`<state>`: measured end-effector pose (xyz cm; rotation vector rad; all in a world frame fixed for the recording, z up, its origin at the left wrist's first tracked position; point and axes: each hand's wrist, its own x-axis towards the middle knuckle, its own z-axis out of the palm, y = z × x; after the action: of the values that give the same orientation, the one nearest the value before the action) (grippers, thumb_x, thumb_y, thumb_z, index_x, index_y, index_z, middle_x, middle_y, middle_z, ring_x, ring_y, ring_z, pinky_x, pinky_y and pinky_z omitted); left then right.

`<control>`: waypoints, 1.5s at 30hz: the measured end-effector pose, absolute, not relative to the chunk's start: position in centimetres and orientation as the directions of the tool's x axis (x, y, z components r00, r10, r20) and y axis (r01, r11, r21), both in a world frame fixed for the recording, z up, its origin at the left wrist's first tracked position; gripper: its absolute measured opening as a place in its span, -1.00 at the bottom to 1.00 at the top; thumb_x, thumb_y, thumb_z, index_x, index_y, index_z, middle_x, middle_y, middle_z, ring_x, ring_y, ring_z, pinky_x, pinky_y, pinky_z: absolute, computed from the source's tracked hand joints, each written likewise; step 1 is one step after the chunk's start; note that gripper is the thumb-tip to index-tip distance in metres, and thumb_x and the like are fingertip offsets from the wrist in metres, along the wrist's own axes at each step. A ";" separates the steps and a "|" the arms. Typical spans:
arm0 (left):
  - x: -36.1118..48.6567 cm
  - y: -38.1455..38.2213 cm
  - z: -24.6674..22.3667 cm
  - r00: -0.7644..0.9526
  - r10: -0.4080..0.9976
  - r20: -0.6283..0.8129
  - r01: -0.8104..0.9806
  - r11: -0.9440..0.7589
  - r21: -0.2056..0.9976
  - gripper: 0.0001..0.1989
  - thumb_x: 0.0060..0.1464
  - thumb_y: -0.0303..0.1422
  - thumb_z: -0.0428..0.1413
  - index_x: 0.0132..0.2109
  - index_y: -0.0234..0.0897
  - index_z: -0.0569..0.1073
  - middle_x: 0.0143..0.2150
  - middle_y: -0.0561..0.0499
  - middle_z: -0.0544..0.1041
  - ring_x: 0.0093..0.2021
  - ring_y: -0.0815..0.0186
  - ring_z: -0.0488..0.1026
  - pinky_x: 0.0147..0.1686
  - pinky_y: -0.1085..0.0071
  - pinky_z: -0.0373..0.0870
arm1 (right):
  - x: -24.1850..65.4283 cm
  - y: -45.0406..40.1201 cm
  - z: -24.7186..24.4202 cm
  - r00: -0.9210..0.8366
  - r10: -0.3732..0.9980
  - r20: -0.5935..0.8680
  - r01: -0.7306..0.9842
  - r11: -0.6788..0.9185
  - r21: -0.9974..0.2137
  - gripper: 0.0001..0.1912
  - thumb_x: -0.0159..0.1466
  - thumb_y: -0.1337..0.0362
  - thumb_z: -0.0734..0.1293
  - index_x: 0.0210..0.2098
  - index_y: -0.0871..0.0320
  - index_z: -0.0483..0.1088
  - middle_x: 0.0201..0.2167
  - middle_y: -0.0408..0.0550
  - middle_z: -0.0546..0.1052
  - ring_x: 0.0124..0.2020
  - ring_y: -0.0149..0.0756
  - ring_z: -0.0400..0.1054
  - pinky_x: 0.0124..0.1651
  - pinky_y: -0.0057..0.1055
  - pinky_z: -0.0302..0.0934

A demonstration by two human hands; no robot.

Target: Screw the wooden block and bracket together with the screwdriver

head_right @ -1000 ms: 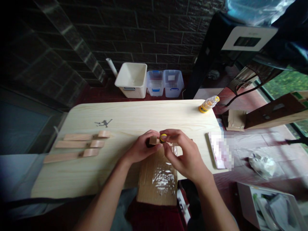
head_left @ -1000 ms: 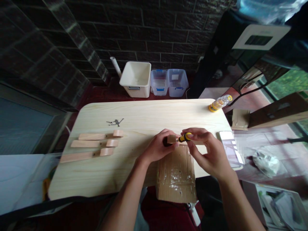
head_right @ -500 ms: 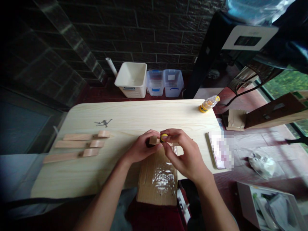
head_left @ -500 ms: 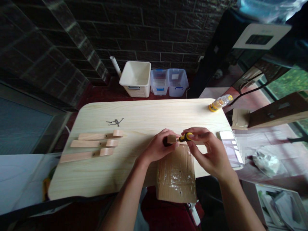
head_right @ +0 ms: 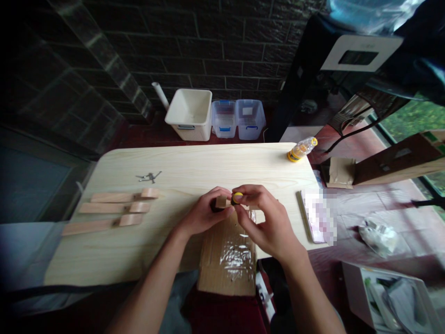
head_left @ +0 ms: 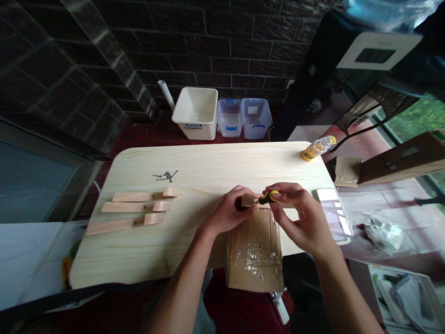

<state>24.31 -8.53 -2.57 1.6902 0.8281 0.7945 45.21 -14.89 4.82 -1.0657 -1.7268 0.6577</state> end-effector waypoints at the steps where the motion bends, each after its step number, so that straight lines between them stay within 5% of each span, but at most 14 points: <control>1: 24.3 -8.5 -2.5 0.541 0.834 0.109 0.139 -0.216 0.966 -0.83 0.28 -0.25 0.27 -0.04 -0.18 0.59 0.00 -0.08 0.62 0.05 0.12 0.57 0.12 0.16 0.47 | 45.2 -14.8 4.8 -0.152 0.879 0.453 0.362 0.476 -0.802 -0.71 0.42 0.44 0.40 0.05 -0.05 0.42 0.04 0.02 0.58 0.10 -0.10 0.58 0.03 -0.07 0.60; 10: 24.2 -8.4 -2.8 0.541 0.835 0.100 0.153 -0.215 0.965 -0.81 0.25 -0.24 0.30 -0.04 -0.17 0.58 0.02 -0.08 0.61 0.07 0.10 0.57 0.13 0.16 0.48 | 45.0 -14.9 4.9 -0.155 0.892 0.425 0.321 0.452 -0.832 -0.70 0.43 0.44 0.39 0.06 -0.04 0.43 0.15 0.05 0.58 0.23 -0.05 0.53 0.20 0.05 0.53; 45: 24.3 -8.4 -3.0 0.545 0.830 0.123 0.142 -0.235 0.962 -0.83 0.28 -0.26 0.28 -0.04 -0.18 0.57 -0.01 -0.07 0.59 0.04 0.14 0.56 0.10 0.17 0.47 | 45.3 -14.8 4.8 -0.145 0.894 0.424 0.323 0.448 -0.834 -0.69 0.42 0.48 0.39 0.05 -0.02 0.43 0.08 0.04 0.56 0.16 -0.08 0.55 0.11 -0.03 0.56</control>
<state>24.26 -8.41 -2.99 1.7091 0.8198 0.8010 45.33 -14.82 4.79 -1.0611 -1.6966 0.7121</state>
